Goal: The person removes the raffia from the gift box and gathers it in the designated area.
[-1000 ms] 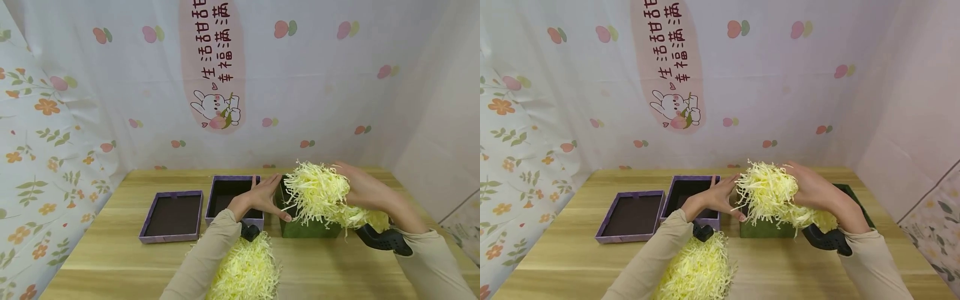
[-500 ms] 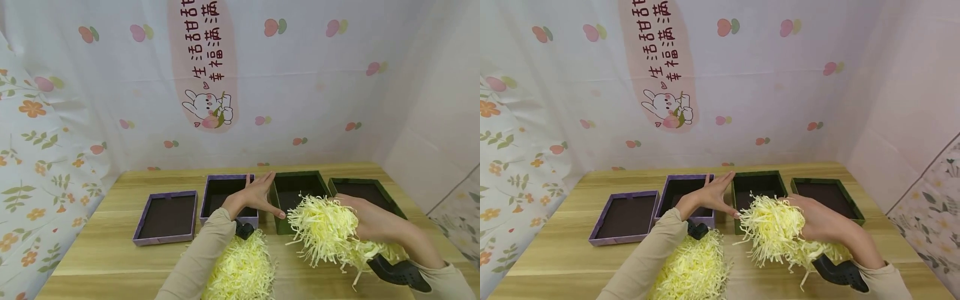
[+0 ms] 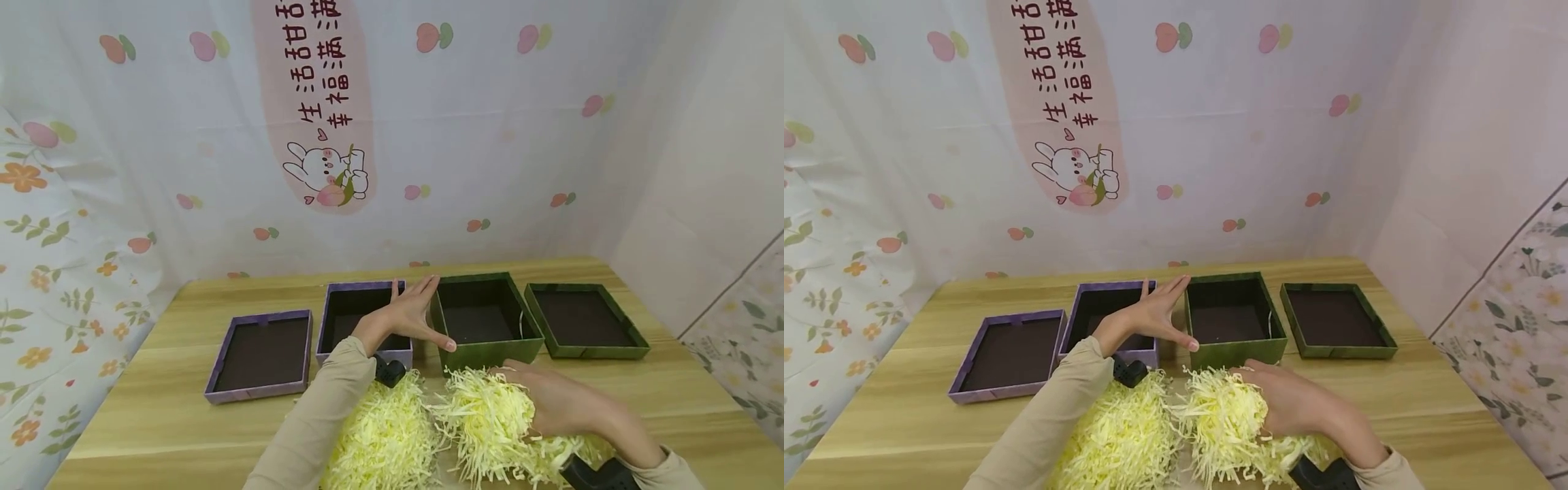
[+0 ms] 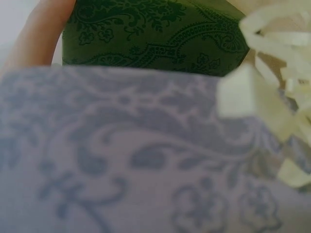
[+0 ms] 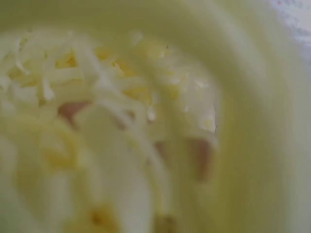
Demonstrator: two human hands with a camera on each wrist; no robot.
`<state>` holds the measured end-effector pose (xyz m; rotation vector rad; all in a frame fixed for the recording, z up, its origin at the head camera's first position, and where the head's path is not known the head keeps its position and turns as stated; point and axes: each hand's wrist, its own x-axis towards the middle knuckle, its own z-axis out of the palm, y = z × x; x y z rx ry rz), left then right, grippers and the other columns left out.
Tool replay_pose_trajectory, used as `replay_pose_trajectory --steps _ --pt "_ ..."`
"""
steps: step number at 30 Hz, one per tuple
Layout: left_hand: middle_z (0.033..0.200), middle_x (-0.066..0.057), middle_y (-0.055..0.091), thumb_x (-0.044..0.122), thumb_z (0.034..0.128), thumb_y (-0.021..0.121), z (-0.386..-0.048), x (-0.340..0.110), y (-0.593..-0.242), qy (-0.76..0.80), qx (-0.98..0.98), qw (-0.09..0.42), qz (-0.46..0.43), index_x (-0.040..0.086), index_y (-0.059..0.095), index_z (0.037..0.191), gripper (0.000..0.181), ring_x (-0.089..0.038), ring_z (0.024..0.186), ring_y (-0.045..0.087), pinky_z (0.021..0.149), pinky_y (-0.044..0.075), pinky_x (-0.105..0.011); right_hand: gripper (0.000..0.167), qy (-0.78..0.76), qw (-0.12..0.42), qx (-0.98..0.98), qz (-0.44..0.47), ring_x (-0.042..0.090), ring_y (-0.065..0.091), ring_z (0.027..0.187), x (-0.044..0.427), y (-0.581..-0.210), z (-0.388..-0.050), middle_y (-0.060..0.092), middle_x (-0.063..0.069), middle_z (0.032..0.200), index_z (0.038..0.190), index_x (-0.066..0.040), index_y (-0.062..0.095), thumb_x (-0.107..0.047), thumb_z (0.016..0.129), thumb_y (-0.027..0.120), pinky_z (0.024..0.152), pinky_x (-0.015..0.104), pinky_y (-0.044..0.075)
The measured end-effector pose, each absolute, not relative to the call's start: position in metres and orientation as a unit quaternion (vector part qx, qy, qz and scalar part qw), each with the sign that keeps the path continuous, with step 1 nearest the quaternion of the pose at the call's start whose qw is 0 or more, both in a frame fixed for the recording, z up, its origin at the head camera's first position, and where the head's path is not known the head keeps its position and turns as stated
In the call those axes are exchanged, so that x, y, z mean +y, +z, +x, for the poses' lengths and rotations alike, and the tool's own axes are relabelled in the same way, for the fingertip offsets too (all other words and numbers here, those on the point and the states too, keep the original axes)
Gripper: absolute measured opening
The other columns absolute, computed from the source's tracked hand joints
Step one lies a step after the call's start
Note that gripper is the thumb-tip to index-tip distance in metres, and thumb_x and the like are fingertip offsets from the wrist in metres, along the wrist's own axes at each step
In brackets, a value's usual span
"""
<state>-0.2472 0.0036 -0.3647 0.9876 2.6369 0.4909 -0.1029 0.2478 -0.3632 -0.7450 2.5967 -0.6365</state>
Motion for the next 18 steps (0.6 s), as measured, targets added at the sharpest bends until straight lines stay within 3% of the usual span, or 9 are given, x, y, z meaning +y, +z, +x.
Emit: replay_pose_trajectory --steps 3,5,8,11,18 --pt "0.155 -0.002 -0.009 0.061 0.0712 0.07 -0.248 0.004 -0.364 0.169 0.912 0.144 0.344 0.018 -0.009 0.149 0.119 -0.022 0.141 -0.003 0.102 -0.021 -0.053 0.078 -0.226 0.194 0.914 -0.275 0.053 0.042 0.114 0.238 -0.372 -0.103 0.033 0.038 0.134 0.133 0.0 0.047 -0.001 0.064 0.081 0.073 0.047 0.049" --pt "0.155 -0.001 -0.01 0.06 0.0715 0.07 -0.247 0.004 -0.363 0.167 0.912 0.15 0.344 0.018 -0.01 0.149 0.119 -0.022 0.14 -0.004 0.102 -0.021 -0.052 0.077 -0.219 0.198 0.915 -0.276 0.052 0.043 0.114 0.231 -0.378 -0.103 0.035 0.036 0.134 0.133 -0.003 0.048 0.0 0.063 0.082 0.072 0.046 0.05" --pt "0.154 -0.001 -0.011 0.06 0.072 0.07 -0.247 0.004 -0.363 0.165 0.91 0.156 0.346 0.018 -0.011 0.149 0.119 -0.022 0.14 -0.005 0.102 -0.021 -0.052 0.077 -0.204 0.186 0.92 -0.276 0.051 0.042 0.116 0.222 -0.383 -0.101 0.038 0.034 0.133 0.131 -0.008 0.051 0.0 0.062 0.083 0.078 0.054 0.047" --pt "0.154 -0.001 -0.011 0.06 0.0724 0.07 -0.249 0.005 -0.362 0.167 0.909 0.157 0.347 0.018 -0.011 0.149 0.119 -0.022 0.14 -0.005 0.102 -0.022 -0.051 0.079 -0.181 0.155 0.93 -0.28 0.051 0.041 0.117 0.216 -0.385 -0.101 0.042 0.031 0.131 0.129 -0.012 0.052 -0.003 0.058 0.086 0.085 0.066 0.037" --pt "0.154 -0.002 -0.011 0.06 0.0727 0.069 -0.249 0.004 -0.363 0.164 0.912 0.16 0.34 0.018 -0.011 0.149 0.119 -0.022 0.14 -0.005 0.101 -0.022 -0.052 0.085 -0.129 0.099 0.949 -0.269 0.054 0.04 0.115 0.211 -0.384 -0.099 0.047 0.022 0.13 0.131 -0.015 0.053 -0.01 0.054 0.089 0.081 0.075 0.03"
